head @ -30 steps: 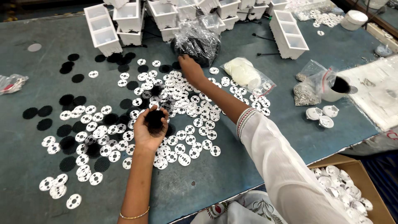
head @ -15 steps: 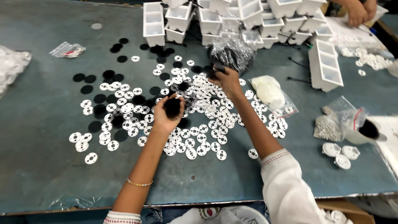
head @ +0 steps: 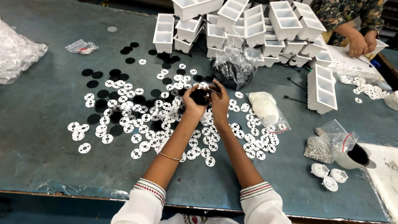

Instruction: The person picks white perforated plastic discs and black round foam pads from a workbench, presses a foam pad onto each disc to assemble the pair, and sets the assembled pieces aside on the table. They occasionally reach into a plastic bag to grab more black pads and sort through scattered discs.

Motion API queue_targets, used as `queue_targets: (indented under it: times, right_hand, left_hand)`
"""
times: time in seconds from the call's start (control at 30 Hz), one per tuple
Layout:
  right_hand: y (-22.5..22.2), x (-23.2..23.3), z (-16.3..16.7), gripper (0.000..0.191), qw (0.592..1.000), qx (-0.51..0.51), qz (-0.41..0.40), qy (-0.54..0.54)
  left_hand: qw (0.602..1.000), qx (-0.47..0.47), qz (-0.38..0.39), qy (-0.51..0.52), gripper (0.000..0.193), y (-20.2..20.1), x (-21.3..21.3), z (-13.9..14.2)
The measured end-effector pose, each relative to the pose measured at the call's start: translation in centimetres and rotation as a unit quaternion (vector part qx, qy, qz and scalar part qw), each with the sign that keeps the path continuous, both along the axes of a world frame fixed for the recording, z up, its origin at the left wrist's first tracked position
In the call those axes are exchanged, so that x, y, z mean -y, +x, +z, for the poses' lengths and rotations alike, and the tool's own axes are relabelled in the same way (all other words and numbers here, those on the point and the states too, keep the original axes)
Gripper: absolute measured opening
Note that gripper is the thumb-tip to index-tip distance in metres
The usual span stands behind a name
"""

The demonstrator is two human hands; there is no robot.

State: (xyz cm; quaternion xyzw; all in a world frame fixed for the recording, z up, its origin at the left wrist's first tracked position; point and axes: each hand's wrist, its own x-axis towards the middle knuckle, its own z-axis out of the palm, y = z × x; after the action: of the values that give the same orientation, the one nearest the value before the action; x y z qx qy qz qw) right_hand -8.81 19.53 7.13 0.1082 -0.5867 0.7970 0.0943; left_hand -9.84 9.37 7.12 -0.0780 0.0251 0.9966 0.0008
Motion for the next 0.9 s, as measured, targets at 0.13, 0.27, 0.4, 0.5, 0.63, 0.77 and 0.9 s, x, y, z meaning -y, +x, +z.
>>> queue_targets:
  times: [0.13,0.27,0.4,0.5,0.63,0.77,0.9]
  right_hand:
    - [0.6,-0.7,0.1,0.053,0.997,-0.076,-0.010,0.002]
    - [0.2,-1.8,0.5,0.047,0.996,-0.053,-0.004,-0.066]
    - [-1.9,-3.6,-0.2,0.034,0.965,-0.002,0.060,-0.257]
    - [-3.7,-5.8,-1.3,0.032,0.950,0.068,0.043,-0.303]
    - [-4.7,-8.8,-2.2,0.039,0.836,-0.004,0.306,-0.455]
    - [-4.4,-10.4,-2.7,0.061,0.838,-0.075,0.370,-0.395]
    - [-4.2,-11.9,-2.8,0.062,0.881,-0.043,0.290,-0.372]
  left_hand:
    - [0.998,0.047,0.039,-0.009,0.029,-0.8,-2.5,1.1]
    - [0.998,0.010,0.054,-0.043,0.024,-1.0,-4.9,1.6]
    - [0.920,-0.047,0.187,-0.342,0.028,-0.6,-7.9,1.7]
    - [0.760,-0.068,0.253,-0.595,0.034,-0.7,-10.8,2.3]
    - [0.526,-0.017,0.197,-0.827,0.052,-0.7,-14.7,3.2]
    - [0.412,-0.025,0.140,-0.900,0.079,0.2,-17.9,3.9]
    - [0.407,-0.071,0.137,-0.900,0.082,0.1,-19.2,5.5]
